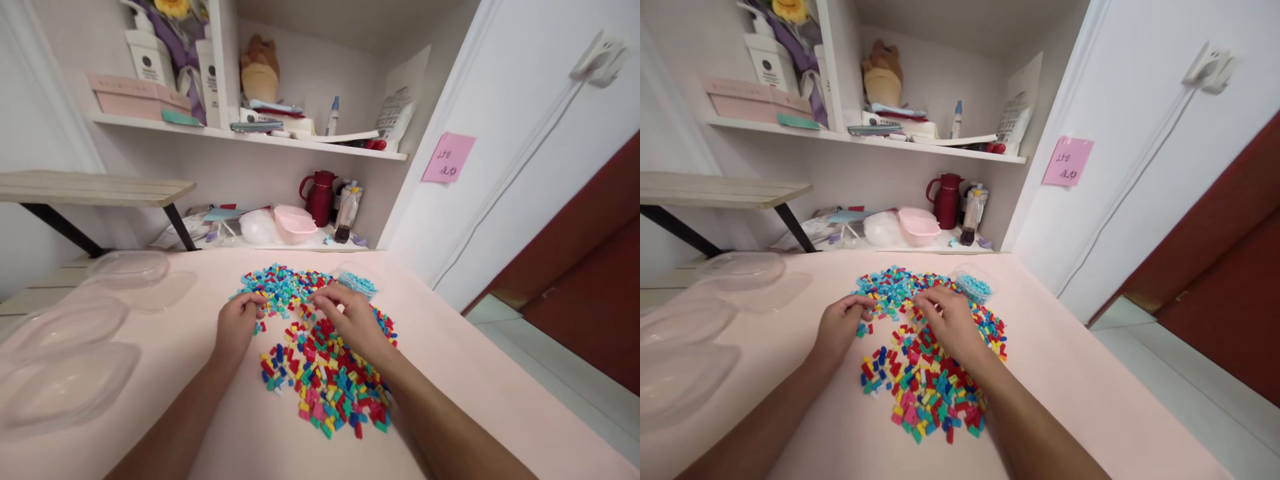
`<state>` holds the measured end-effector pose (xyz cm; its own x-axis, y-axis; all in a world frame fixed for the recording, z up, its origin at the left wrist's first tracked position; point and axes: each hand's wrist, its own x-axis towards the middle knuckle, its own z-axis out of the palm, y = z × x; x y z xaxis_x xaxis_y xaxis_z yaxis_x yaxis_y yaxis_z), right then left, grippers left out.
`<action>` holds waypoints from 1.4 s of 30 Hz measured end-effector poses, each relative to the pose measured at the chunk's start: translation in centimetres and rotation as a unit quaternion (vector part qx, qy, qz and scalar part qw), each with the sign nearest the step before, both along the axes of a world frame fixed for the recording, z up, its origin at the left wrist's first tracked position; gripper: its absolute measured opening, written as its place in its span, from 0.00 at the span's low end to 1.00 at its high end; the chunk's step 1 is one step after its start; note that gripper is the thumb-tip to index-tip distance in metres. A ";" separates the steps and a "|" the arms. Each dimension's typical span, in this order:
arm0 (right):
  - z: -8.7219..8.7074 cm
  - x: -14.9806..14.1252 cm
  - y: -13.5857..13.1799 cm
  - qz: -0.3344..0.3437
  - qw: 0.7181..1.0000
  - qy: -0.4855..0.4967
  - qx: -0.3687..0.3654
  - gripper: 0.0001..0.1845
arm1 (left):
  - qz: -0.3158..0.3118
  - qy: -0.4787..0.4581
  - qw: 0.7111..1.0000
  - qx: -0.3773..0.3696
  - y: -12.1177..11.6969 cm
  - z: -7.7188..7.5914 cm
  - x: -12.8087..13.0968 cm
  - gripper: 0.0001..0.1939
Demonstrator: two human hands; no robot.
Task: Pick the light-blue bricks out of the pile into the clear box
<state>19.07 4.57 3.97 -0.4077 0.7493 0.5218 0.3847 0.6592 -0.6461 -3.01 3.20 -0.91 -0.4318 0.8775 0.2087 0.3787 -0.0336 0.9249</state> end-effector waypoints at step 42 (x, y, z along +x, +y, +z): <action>-4.9 -1.6 1.9 -0.009 0.970 -0.237 0.052 0.11 | -0.082 0.303 0.947 0.068 0.4 -1.2 0.0 0.20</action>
